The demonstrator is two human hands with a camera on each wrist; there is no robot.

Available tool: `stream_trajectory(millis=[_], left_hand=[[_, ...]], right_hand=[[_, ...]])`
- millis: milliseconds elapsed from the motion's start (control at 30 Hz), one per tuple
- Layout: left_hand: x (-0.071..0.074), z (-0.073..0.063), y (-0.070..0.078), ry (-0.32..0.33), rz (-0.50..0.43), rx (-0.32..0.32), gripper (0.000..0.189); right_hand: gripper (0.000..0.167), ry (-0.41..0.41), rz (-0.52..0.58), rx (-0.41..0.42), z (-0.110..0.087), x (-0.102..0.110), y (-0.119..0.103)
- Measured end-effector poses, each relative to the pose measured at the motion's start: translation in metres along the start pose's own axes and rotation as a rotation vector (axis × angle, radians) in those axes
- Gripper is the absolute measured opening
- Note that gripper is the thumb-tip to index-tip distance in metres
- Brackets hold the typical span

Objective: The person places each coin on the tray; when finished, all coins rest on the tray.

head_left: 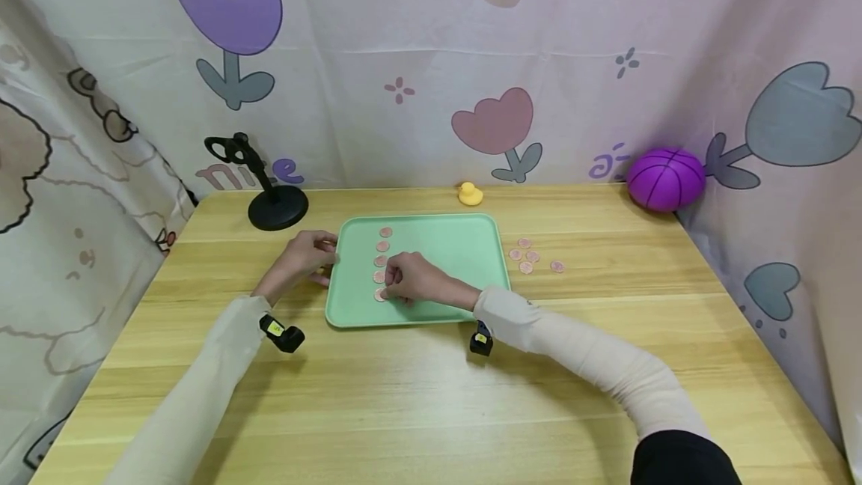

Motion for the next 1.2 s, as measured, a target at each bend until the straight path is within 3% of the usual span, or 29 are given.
stream_trajectory(millis=[233, 633, 900, 1200], left_hand=[[0.001, -0.002, 0.0, -0.007, -0.011, 0.005, 0.051], [0.001, -0.005, 0.0, -0.011, -0.011, -0.008, 0.053], [0.001, -0.004, -0.001, 0.01, -0.023, -0.002, 0.051], [0.001, -0.004, 0.0, 0.007, -0.025, -0.006, 0.051]], right_hand=[[0.012, 0.018, -0.012, 0.036, -0.008, 0.008, 0.0], [0.008, 0.117, 0.069, 0.071, -0.054, 0.065, 0.025], [0.013, 0.267, 0.128, 0.013, -0.092, 0.113, 0.057], [0.017, 0.393, -0.014, -0.05, -0.127, 0.159, 0.106]])
Point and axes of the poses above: each hand's wrist, its own z-axis towards the middle knuckle, its own x-axis out of the back of the hand, y = z × x, the point moved 8 cm from there along z, towards the middle knuckle, and after that the axes turned 14 degrees about -y, right-handed, at the moved point
